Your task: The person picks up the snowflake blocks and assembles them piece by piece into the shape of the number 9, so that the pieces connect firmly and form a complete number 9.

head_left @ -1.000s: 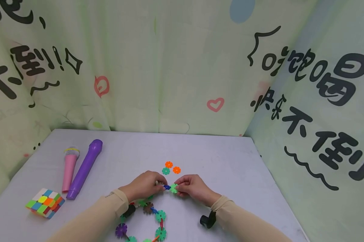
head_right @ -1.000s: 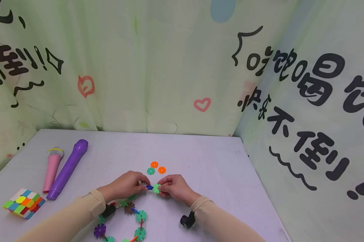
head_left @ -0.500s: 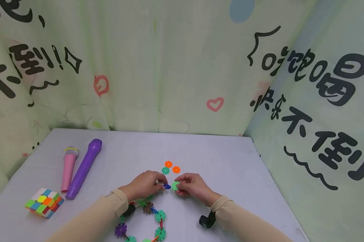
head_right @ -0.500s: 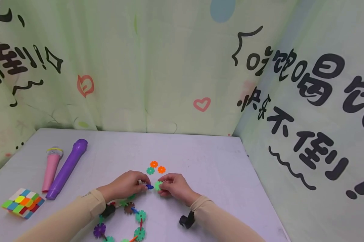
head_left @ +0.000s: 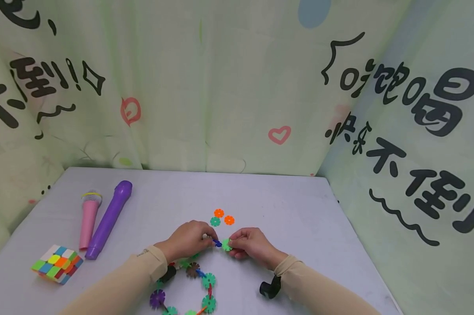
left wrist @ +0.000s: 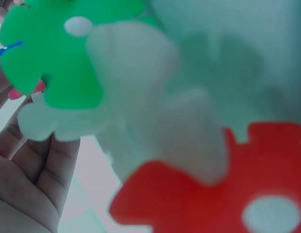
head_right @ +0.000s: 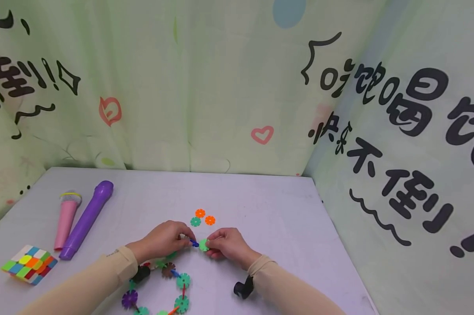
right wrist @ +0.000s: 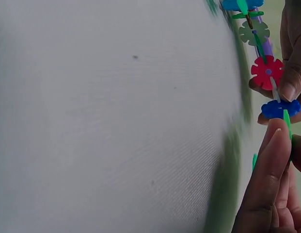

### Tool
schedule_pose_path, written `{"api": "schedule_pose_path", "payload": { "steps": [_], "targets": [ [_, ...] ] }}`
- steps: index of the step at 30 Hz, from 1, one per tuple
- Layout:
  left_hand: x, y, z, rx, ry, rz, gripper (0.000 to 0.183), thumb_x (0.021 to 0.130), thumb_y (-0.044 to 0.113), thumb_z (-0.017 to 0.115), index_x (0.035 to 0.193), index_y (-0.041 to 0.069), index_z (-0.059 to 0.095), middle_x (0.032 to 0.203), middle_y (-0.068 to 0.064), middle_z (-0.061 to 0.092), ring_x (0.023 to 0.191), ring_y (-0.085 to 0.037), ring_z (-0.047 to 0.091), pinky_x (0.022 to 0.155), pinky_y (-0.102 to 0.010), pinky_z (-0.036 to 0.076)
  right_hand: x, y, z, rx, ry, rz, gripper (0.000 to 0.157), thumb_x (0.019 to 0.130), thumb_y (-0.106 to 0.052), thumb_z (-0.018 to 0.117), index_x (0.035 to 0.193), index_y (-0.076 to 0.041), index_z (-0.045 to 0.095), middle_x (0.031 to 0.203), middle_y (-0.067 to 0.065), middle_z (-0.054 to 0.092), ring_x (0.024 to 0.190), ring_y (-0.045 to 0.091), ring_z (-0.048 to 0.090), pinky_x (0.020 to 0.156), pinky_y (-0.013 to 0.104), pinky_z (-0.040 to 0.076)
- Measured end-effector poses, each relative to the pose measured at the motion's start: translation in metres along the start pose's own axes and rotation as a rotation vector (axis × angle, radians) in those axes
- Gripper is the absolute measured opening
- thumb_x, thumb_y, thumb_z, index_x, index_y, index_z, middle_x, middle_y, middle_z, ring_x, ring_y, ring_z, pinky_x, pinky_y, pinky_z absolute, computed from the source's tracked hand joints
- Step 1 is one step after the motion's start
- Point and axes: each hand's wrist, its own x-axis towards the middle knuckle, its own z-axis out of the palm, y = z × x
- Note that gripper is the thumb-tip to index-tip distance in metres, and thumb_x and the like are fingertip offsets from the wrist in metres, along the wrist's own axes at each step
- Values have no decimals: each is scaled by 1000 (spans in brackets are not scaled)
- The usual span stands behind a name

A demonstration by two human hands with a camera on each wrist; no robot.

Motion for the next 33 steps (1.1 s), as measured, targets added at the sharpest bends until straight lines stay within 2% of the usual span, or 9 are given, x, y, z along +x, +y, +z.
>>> {"api": "schedule_pose_path", "payload": {
  "steps": [10, 18, 26, 33],
  "targets": [
    [-1, 0, 0, -15, 3, 9, 10, 90, 10, 72, 94, 17, 78, 94, 10, 71, 90, -11, 64, 82, -34, 52, 0, 0, 4, 6, -34, -4, 21, 92, -12, 71, 103, 5, 66, 83, 12, 72, 68, 15, 68, 67, 29, 57],
    [-2, 0, 0, -24, -17, -2, 8, 88, 11, 76, 94, 15, 80, 92, 10, 73, 90, -10, 65, 79, -31, 53, 0, 2, 8, 40, -36, 9, 18, 91, -8, 71, 102, 7, 68, 84, 13, 73, 68, 13, 68, 66, 27, 57],
    [-2, 1, 0, -14, -13, 15, 9, 87, 11, 77, 94, 15, 81, 92, 9, 73, 89, -10, 65, 78, -31, 53, 0, 1, 7, 36, -51, 8, 19, 92, -8, 71, 103, 7, 68, 86, 14, 73, 69, 13, 69, 67, 27, 57],
    [-2, 1, -1, -13, -18, -29, 9, 88, 12, 76, 94, 16, 80, 92, 10, 73, 90, -11, 65, 80, -32, 53, -1, 0, 3, 13, -47, 8, 22, 93, -11, 71, 105, 6, 67, 86, 12, 72, 69, 15, 68, 68, 28, 57]
  ]
}}
